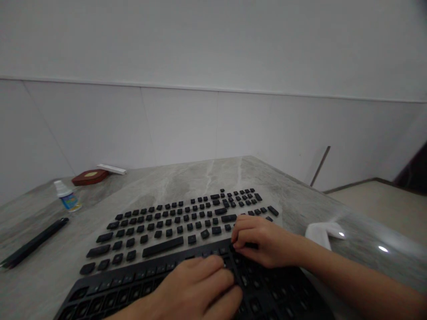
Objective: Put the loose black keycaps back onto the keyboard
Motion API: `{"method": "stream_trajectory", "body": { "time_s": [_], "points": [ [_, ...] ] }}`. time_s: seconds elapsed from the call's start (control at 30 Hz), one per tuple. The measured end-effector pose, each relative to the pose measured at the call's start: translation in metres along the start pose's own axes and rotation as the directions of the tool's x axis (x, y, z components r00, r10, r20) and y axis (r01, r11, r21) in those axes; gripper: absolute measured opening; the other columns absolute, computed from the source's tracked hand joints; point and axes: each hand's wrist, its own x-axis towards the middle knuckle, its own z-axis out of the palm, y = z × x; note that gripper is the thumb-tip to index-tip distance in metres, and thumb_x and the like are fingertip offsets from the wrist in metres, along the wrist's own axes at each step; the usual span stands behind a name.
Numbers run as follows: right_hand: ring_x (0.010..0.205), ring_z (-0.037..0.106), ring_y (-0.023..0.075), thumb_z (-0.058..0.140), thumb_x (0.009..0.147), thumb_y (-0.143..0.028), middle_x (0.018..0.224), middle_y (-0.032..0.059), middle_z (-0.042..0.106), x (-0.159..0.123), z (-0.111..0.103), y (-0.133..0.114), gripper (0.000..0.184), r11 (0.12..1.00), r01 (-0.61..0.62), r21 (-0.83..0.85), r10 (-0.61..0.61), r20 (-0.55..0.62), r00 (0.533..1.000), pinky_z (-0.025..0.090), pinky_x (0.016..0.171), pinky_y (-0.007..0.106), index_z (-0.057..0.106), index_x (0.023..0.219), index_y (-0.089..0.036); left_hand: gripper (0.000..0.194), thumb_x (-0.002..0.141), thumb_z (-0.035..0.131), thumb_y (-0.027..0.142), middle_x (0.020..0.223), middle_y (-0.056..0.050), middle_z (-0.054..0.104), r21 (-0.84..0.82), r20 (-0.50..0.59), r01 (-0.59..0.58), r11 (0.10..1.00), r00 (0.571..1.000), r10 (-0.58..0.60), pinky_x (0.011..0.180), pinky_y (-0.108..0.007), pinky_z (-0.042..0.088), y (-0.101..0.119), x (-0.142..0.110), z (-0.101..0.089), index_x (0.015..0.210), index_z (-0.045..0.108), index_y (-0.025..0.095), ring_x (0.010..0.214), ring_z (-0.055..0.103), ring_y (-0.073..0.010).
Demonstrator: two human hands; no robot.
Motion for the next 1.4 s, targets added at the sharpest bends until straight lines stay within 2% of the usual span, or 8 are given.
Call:
{"method": "stream_trajectory", "body": {
  "time_s": [0.1, 0.2, 0.37, 0.47, 0.6, 1.03, 1.2, 1.4],
  "points": [
    [0.079, 0.059, 0.0171, 0.058, 0.083, -0.007, 0.080, 0.0071, 0.068, -0.001, 0.001, 0.002, 0.011, 1.000, 0.026, -0.011, -0.027, -0.030, 0.999, 0.049, 0.071, 0.030, 0.068, 0.084, -0.012, 0.048, 0.088, 0.065, 0.024, 0.139, -0.016, 0.054, -0.084, 0.216, 0.060, 0.995, 0.975, -0.041, 0.106, -0.054, 0.045, -0.002, 0.014, -0.012, 0.133, 0.055, 0.015, 0.132, 0.047, -0.0376],
    [0.077, 0.058, 0.0171, 0.057, 0.085, -0.008, 0.078, 0.0070, 0.068, 0.000, 0.000, 0.001, 0.012, 0.998, 0.053, -0.041, -0.055, -0.041, 0.998, 0.048, 0.069, 0.030, 0.068, 0.085, -0.012, 0.051, 0.087, 0.065, 0.024, 0.145, -0.013, 0.050, -0.153, 0.289, 0.140, 0.978, 0.953, -0.092, 0.113, -0.053, 0.038, -0.003, 0.018, -0.020, 0.136, 0.054, 0.018, 0.137, 0.041, -0.0364],
    [0.076, 0.057, 0.0166, 0.056, 0.088, -0.009, 0.078, 0.0058, 0.068, 0.003, -0.001, 0.000, 0.012, 0.995, 0.080, -0.065, -0.082, -0.023, 0.996, 0.047, 0.069, 0.030, 0.068, 0.088, -0.013, 0.049, 0.084, 0.067, 0.021, 0.137, -0.013, 0.054, -0.222, 0.259, 0.209, 0.952, 0.954, -0.149, 0.112, -0.044, 0.042, -0.002, 0.013, -0.019, 0.132, 0.058, 0.017, 0.130, 0.047, -0.0311],
    [0.075, 0.056, 0.0165, 0.056, 0.088, -0.009, 0.078, 0.0056, 0.069, 0.003, -0.001, 0.001, 0.012, 0.992, 0.101, -0.071, -0.103, -0.036, 0.994, 0.047, 0.067, 0.030, 0.068, 0.088, -0.013, 0.050, 0.081, 0.069, 0.022, 0.142, -0.016, 0.049, -0.242, 0.229, 0.235, 0.942, 0.957, -0.179, 0.109, -0.046, 0.045, -0.002, 0.011, -0.016, 0.130, 0.060, 0.016, 0.129, 0.049, -0.0331],
    [0.075, 0.057, 0.0167, 0.056, 0.088, -0.009, 0.079, 0.0056, 0.070, 0.002, 0.001, 0.001, 0.013, 0.991, 0.109, -0.075, -0.114, -0.055, 0.992, 0.047, 0.067, 0.030, 0.068, 0.089, -0.013, 0.053, 0.080, 0.069, 0.022, 0.148, -0.021, 0.043, -0.227, 0.243, 0.225, 0.948, 0.955, -0.168, 0.110, -0.051, 0.042, -0.003, 0.011, -0.016, 0.131, 0.060, 0.013, 0.137, 0.041, -0.0364],
    [0.076, 0.058, 0.0171, 0.056, 0.089, -0.010, 0.080, 0.0064, 0.070, 0.002, -0.001, 0.000, 0.013, 0.993, 0.099, -0.070, -0.101, -0.022, 0.995, 0.049, 0.067, 0.031, 0.069, 0.089, -0.013, 0.056, 0.082, 0.066, 0.021, 0.150, -0.019, 0.041, -0.213, 0.326, 0.233, 0.949, 0.932, -0.156, 0.116, -0.049, 0.034, -0.002, 0.013, -0.021, 0.136, 0.055, 0.014, 0.141, 0.037, -0.0342],
    [0.076, 0.058, 0.0172, 0.056, 0.089, -0.009, 0.079, 0.0065, 0.071, 0.003, -0.001, 0.000, 0.014, 0.990, 0.114, -0.088, -0.117, -0.026, 0.993, 0.048, 0.066, 0.031, 0.070, 0.090, -0.012, 0.055, 0.083, 0.065, 0.022, 0.149, -0.019, 0.041, -0.203, 0.325, 0.231, 0.952, 0.933, -0.157, 0.117, -0.048, 0.033, -0.003, 0.014, -0.021, 0.137, 0.055, 0.014, 0.141, 0.036, -0.0334],
    [0.074, 0.059, 0.0157, 0.058, 0.088, -0.009, 0.078, 0.0054, 0.071, 0.001, 0.003, 0.005, 0.013, 0.995, 0.099, 0.026, -0.096, -0.095, 0.991, 0.049, 0.067, 0.031, 0.070, 0.089, -0.014, 0.054, 0.081, 0.066, 0.021, 0.148, -0.019, 0.043, -0.227, 0.283, 0.229, 0.947, 0.946, -0.160, 0.114, -0.049, 0.036, -0.005, 0.013, -0.020, 0.134, 0.056, 0.014, 0.138, 0.040, -0.0344]
  ]
}}
